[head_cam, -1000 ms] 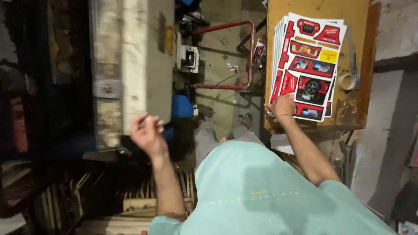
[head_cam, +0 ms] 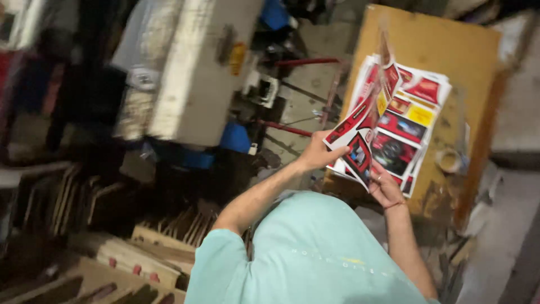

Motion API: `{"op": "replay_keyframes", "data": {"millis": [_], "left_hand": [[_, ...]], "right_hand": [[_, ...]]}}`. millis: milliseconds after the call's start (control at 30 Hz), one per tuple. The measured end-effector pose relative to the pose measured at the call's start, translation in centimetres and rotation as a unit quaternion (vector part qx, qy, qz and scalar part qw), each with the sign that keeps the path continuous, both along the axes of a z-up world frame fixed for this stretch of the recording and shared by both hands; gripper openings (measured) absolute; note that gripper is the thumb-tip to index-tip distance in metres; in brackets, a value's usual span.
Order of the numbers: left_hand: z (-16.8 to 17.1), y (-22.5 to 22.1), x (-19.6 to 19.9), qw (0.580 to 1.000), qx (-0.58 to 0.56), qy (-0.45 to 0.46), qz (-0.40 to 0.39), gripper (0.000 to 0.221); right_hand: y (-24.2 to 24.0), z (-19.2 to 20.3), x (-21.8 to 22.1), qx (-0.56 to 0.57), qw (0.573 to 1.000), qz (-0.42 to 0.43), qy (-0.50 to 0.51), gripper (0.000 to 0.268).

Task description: Manually sorting and feeding printed sheets into a manufacturing machine.

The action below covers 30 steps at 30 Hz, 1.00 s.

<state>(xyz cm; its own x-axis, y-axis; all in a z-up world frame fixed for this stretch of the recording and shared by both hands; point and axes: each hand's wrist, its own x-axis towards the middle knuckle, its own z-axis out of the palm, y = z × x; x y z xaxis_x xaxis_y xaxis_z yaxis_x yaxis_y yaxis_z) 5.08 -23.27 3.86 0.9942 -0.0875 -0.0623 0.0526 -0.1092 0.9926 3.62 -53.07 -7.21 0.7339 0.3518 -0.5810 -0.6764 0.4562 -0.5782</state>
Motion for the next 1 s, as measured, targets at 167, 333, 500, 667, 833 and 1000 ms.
{"op": "replay_keyframes", "data": {"millis": [167,333,500,667,833,1000], "left_hand": [[-1.5,14.3,-0.5,0.98,-0.093,-0.081,0.155,0.038],[-8.4,26.7,-1.1,0.928,-0.188,0.052,0.316,0.028],[-15.2,34.1,0.0,0.899,0.076,-0.098,0.419,0.033],[-19.4,34.7,2.6,0.888,-0.008,0.124,0.443,0.032],[-19.1,32.6,4.6,0.896,-0.123,0.219,0.365,0.036],[-10.8,28.6,2.5,0.942,-0.167,0.182,0.227,0.039]], "right_hand": [[11.6,3.8,5.9,-0.045,0.995,0.072,-0.048,0.061],[25.5,5.8,9.7,-0.125,0.98,0.087,-0.13,0.061],[34.8,1.1,10.7,-0.302,0.914,0.044,-0.269,0.048],[31.6,-6.1,11.4,-0.404,0.862,0.044,-0.303,0.048],[26.7,-7.7,13.7,-0.41,0.88,0.033,-0.239,0.049],[20.6,-0.8,13.1,-0.445,0.831,0.007,-0.334,0.037]]}}
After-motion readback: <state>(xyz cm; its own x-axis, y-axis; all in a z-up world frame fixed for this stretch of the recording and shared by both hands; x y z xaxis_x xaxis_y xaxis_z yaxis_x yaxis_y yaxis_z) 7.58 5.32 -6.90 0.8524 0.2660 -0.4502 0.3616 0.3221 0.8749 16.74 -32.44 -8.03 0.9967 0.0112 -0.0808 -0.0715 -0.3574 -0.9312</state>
